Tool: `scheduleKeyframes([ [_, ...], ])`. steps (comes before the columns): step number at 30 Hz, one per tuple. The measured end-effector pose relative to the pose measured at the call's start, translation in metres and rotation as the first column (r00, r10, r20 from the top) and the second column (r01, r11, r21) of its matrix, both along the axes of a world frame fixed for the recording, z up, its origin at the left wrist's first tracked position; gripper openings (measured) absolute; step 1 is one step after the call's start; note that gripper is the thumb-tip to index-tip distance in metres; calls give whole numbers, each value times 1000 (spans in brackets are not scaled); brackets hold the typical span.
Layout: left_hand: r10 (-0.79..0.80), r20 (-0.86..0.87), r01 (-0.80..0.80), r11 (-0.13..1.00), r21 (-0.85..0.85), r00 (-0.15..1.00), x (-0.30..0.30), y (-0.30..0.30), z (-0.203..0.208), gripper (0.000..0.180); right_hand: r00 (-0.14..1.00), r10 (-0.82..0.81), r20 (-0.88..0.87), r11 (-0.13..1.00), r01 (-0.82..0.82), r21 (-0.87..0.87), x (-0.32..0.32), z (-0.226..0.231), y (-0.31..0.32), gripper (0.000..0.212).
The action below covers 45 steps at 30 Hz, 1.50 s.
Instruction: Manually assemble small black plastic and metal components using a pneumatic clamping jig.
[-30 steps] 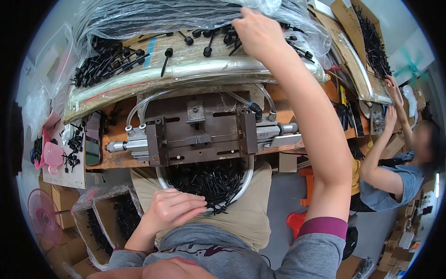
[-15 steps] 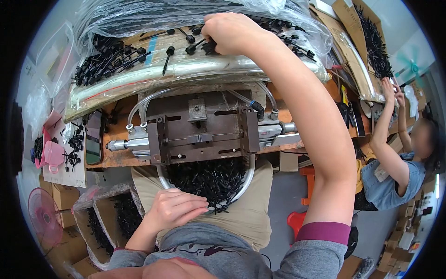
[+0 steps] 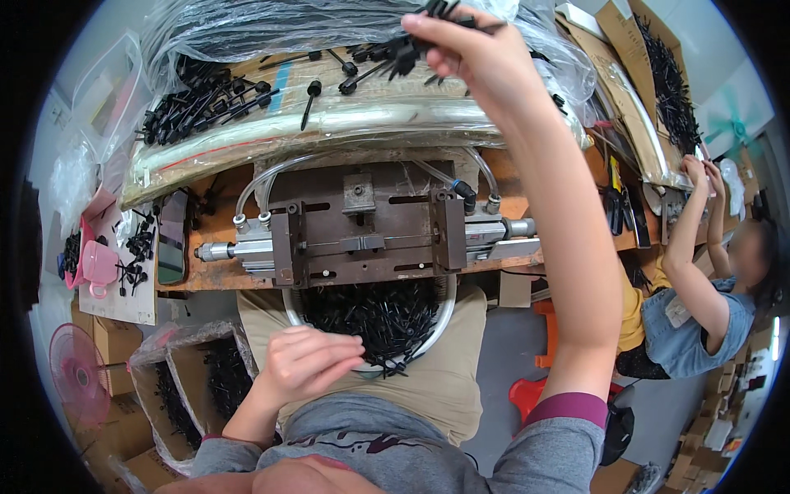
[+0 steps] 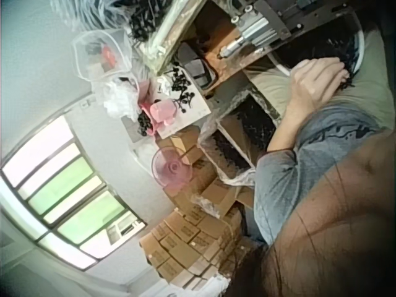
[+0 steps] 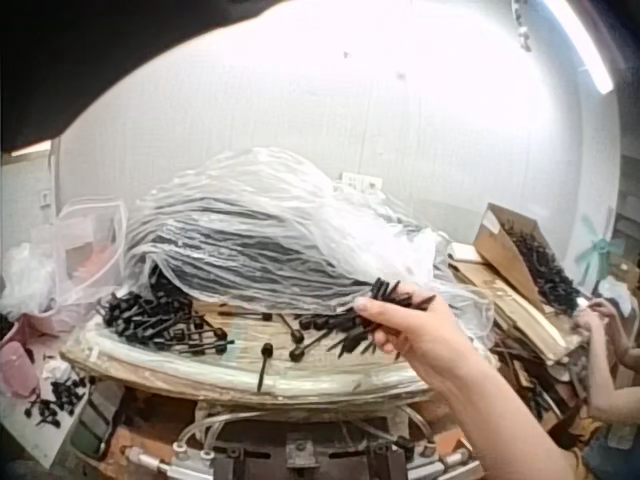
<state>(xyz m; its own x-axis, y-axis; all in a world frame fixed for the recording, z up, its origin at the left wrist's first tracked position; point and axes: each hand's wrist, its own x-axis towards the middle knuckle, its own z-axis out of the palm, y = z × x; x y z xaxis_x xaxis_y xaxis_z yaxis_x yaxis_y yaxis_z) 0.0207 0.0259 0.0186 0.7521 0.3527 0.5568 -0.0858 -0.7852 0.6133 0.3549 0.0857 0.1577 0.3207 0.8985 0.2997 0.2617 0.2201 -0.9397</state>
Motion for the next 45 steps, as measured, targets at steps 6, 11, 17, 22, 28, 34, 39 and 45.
scheduleKeyframes([
  [6, 283, 225, -276, 959, -65, 932, 10, 14, 25, 31, 922, 50, -384, 991, -94, -97, -88, -35, -78, 17],
  [11, 247, 204, -209, 959, -193, 947, 18, 13, 30, 40, 965, -100, 244, 981, 55, 184, -117, -81, -116, 20],
  [17, 64, 194, 50, 846, -530, 979, 27, 5, 28, 41, 634, -259, 728, 876, -162, 453, -128, -115, -139, 39],
  [22, 90, 118, -29, 897, -440, 989, 24, 2, 23, 38, 623, -289, 727, 878, -131, 461, -129, -124, -142, 38],
  [28, 179, 16, -179, 984, -28, 984, 29, 7, 4, 34, 707, -474, 525, 863, 257, 434, -119, -121, -153, 25],
  [34, 283, -103, -254, 939, 232, 954, 44, 9, -8, 29, 918, -382, -106, 900, 395, 184, -122, -128, -161, 17],
  [39, 333, -145, -266, 898, 349, 932, 51, 15, -3, 26, 849, -242, -470, 939, 328, 109, -127, -119, -163, 14],
  [45, 310, -197, -246, 924, 291, 930, 50, 16, -1, 26, 697, -167, -697, 976, 215, -20, -123, -118, -165, 12],
])
